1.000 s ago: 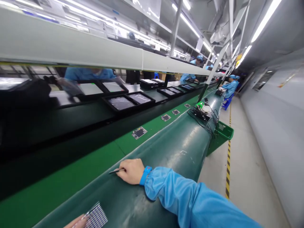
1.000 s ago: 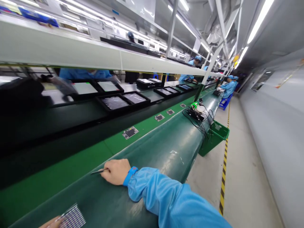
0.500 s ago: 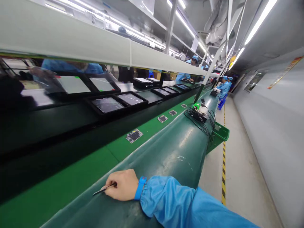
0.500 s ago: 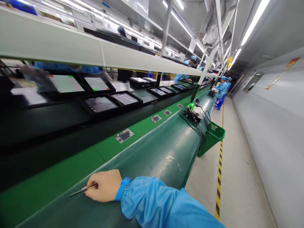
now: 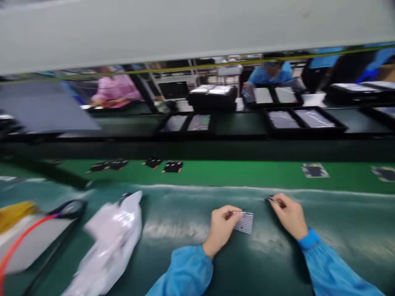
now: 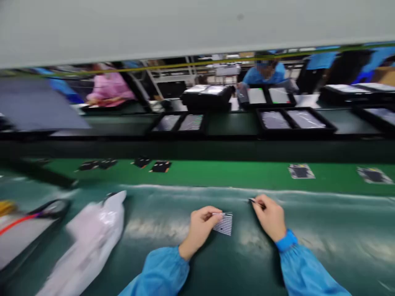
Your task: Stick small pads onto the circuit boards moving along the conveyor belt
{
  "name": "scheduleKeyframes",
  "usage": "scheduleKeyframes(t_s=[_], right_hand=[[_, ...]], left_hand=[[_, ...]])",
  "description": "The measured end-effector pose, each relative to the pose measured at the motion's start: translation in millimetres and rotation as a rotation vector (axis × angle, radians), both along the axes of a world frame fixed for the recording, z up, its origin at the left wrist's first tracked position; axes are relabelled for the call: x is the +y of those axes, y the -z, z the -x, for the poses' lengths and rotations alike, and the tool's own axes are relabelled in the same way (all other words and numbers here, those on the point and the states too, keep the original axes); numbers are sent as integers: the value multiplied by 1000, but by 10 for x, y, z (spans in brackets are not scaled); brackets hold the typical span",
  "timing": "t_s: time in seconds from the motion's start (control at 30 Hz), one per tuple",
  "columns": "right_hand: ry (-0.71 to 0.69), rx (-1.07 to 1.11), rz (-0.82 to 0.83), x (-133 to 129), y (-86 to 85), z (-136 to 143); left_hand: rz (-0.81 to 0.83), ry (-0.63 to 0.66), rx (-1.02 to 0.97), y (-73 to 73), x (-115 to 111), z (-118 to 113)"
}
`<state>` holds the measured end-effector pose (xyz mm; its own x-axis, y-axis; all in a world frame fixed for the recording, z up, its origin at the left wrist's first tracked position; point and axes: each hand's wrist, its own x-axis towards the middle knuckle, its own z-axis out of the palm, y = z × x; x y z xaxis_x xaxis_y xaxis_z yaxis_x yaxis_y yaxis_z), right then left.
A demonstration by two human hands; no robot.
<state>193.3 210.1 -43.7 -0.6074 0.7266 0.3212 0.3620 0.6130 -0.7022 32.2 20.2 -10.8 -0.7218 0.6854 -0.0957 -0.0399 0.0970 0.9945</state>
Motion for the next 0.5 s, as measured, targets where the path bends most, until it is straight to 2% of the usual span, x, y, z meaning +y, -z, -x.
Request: scheduleKeyframes(t_s=[0.2, 0.37, 0.5], right_hand=[[25, -87, -56, 82, 79, -80], [50, -149, -79, 90, 72, -107], [48, -120, -102, 147, 163, -169]], left_hand=[[-53, -14, -97, 115, -27, -74], [-89, 10, -158, 143, -12, -92], [-85, -15, -152, 152, -22, -115]])
